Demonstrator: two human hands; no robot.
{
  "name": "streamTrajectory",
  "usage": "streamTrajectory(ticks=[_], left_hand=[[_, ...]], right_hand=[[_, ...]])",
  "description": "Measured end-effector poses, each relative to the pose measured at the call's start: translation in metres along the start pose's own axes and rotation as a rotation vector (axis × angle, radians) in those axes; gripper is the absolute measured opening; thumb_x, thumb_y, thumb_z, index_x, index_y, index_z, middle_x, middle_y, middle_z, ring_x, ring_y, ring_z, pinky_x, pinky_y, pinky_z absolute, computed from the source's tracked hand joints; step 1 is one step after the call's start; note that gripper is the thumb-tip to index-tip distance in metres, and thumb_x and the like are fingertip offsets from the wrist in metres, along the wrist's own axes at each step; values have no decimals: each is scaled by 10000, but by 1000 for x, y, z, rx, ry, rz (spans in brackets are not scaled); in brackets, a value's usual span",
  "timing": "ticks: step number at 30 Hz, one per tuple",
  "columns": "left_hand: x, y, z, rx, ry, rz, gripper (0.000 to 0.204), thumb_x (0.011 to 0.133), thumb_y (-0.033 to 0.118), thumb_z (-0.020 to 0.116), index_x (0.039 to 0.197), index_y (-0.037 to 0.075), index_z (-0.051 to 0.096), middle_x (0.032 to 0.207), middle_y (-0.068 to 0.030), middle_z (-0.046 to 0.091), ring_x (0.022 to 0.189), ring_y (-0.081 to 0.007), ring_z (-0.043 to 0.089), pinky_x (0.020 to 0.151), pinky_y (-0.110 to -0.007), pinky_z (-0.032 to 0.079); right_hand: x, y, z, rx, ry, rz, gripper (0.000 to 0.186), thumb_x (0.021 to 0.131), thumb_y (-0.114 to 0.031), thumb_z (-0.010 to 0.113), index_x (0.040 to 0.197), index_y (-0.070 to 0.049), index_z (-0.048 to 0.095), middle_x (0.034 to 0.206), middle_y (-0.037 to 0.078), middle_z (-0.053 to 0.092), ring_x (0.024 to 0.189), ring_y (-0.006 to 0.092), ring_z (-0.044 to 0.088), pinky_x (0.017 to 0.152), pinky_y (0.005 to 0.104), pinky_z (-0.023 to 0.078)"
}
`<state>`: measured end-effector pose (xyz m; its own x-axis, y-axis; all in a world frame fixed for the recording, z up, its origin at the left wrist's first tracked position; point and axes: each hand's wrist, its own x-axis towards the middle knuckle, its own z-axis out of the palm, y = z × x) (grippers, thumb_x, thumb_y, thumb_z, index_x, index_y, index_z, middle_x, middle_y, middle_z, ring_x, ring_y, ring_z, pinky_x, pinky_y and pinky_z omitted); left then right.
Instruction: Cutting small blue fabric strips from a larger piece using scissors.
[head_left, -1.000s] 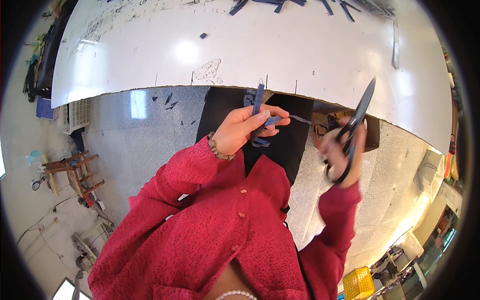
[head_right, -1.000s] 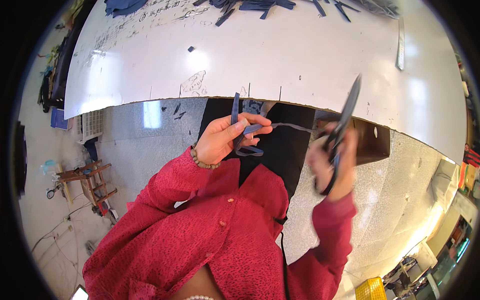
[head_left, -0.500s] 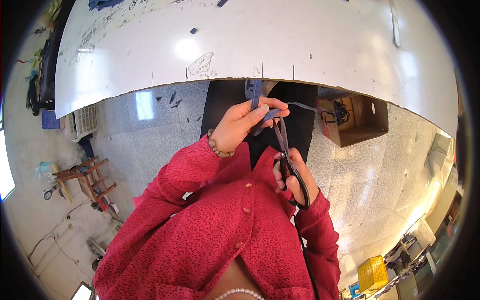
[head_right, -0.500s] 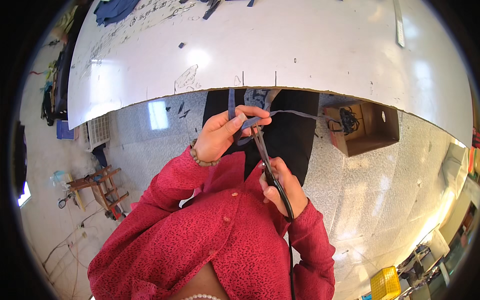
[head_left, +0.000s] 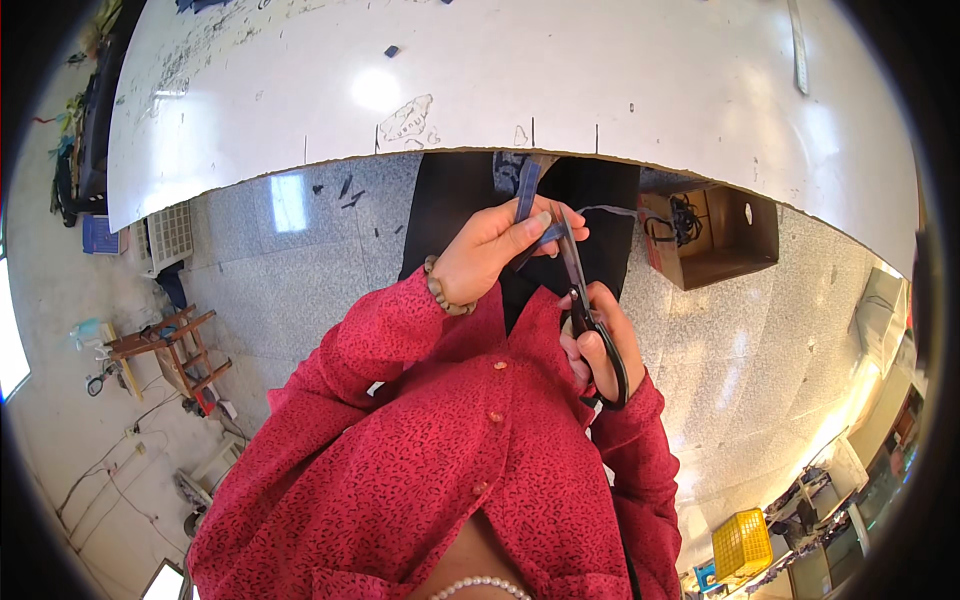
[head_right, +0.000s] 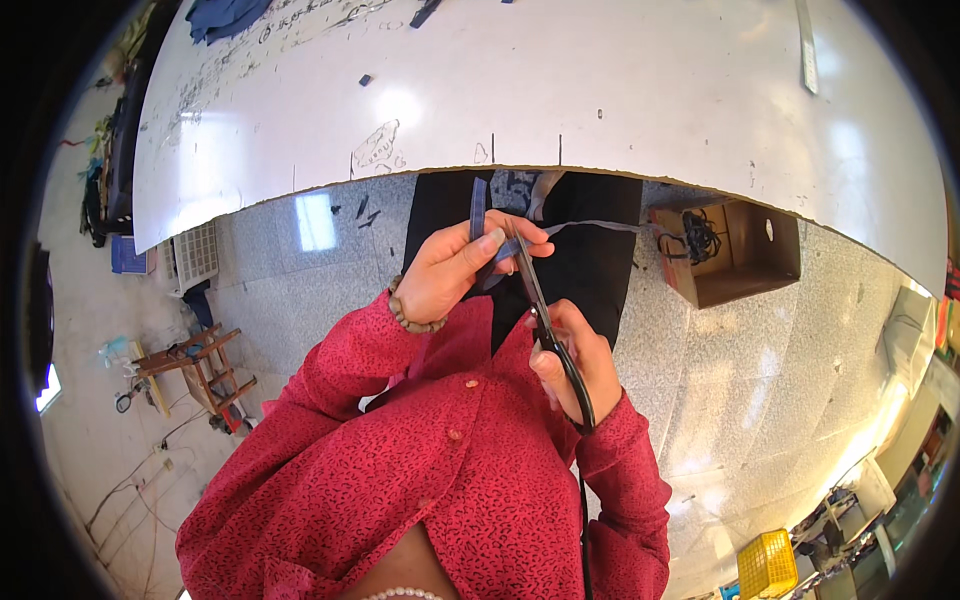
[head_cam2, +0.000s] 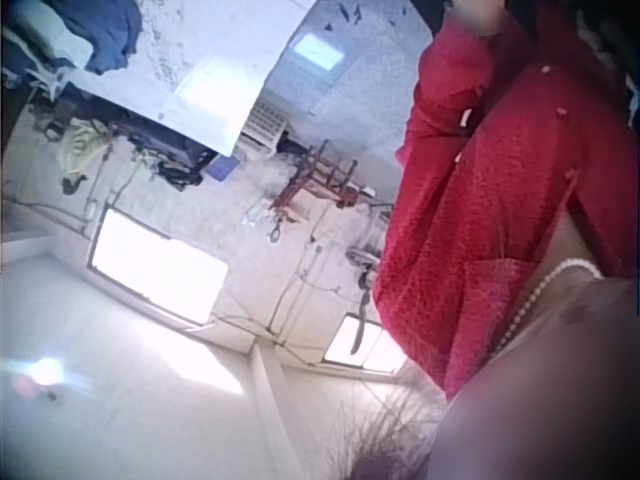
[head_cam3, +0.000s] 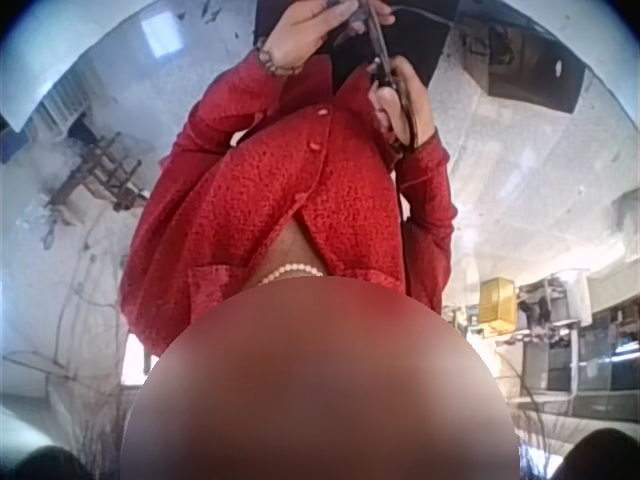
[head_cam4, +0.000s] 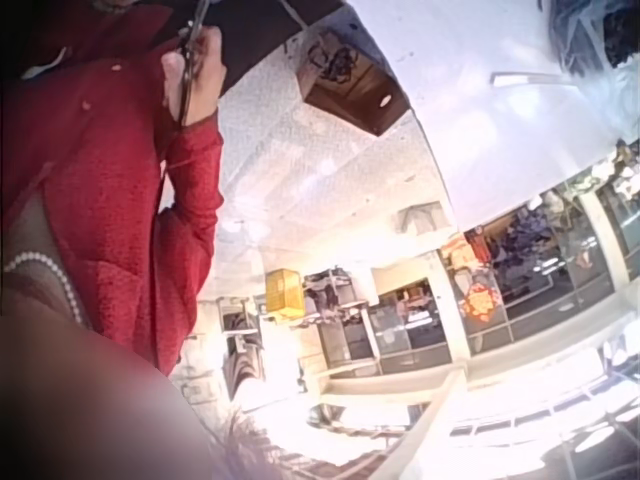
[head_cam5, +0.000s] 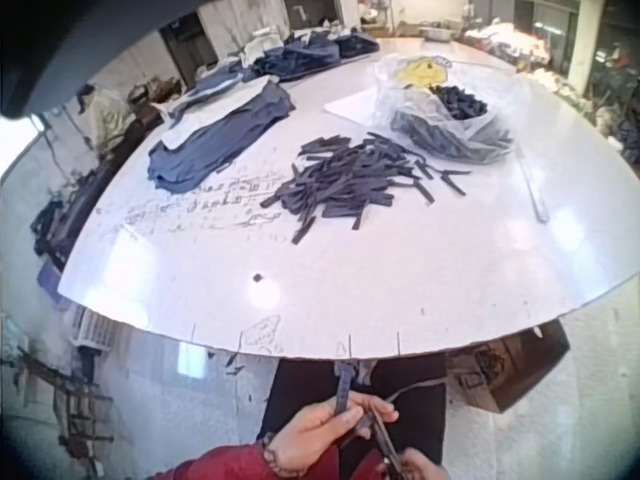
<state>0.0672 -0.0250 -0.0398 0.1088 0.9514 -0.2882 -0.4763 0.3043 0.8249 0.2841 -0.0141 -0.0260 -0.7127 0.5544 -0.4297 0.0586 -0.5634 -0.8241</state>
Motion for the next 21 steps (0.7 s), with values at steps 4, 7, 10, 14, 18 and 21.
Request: streamTrajectory(ticks=[4,7,10,14,18,21], left_hand=[[-1,0,-1,4,-1,0,300,1027,186,380,1169,-17,550,1194,-107,581,1137,-175,564,903,-248,456],[-4,-1,-1,-15,18,-40,303,1027,183,377,1161,-24,553,1184,-115,582,1118,-175,572,912,-246,459],[-5,-3,-3,-77,17,-41,303,1027,180,379,1150,-31,559,1175,-127,582,1089,-182,584,918,-242,460],[-11,-2,-6,-163,48,-77,293,1024,182,392,1090,-37,575,1162,-139,581,1057,-197,598,908,-243,461],[-16,1,-9,-157,65,-113,294,1024,187,397,1041,-41,581,1140,-136,587,1062,-204,598,907,-256,462],[-17,1,-8,-160,65,-91,294,1023,188,401,1020,-43,583,1106,-126,598,1056,-204,602,908,-263,462]], right_hand=[[-1,-4,1,9,9,61,626,819,-520,679,1100,-3,465,646,4,505,461,58,452,425,203,344],[-1,-17,-2,3,66,-27,647,795,-495,718,1131,-11,450,677,8,510,518,58,471,465,196,354],[11,-49,-23,-234,311,-188,592,772,-276,793,1168,-26,432,752,9,519,705,77,511,624,197,415],[42,-106,-65,-1208,682,-358,443,747,-134,741,1117,-101,500,814,49,598,628,167,570,610,297,487],[82,-144,-102,-1542,658,-358,387,798,-215,687,1113,-114,486,943,74,642,806,274,635,697,370,493],[106,-151,-113,-1662,645,-401,357,819,-207,671,1108,-103,491,1002,81,640,858,276,622,745,376,491]])
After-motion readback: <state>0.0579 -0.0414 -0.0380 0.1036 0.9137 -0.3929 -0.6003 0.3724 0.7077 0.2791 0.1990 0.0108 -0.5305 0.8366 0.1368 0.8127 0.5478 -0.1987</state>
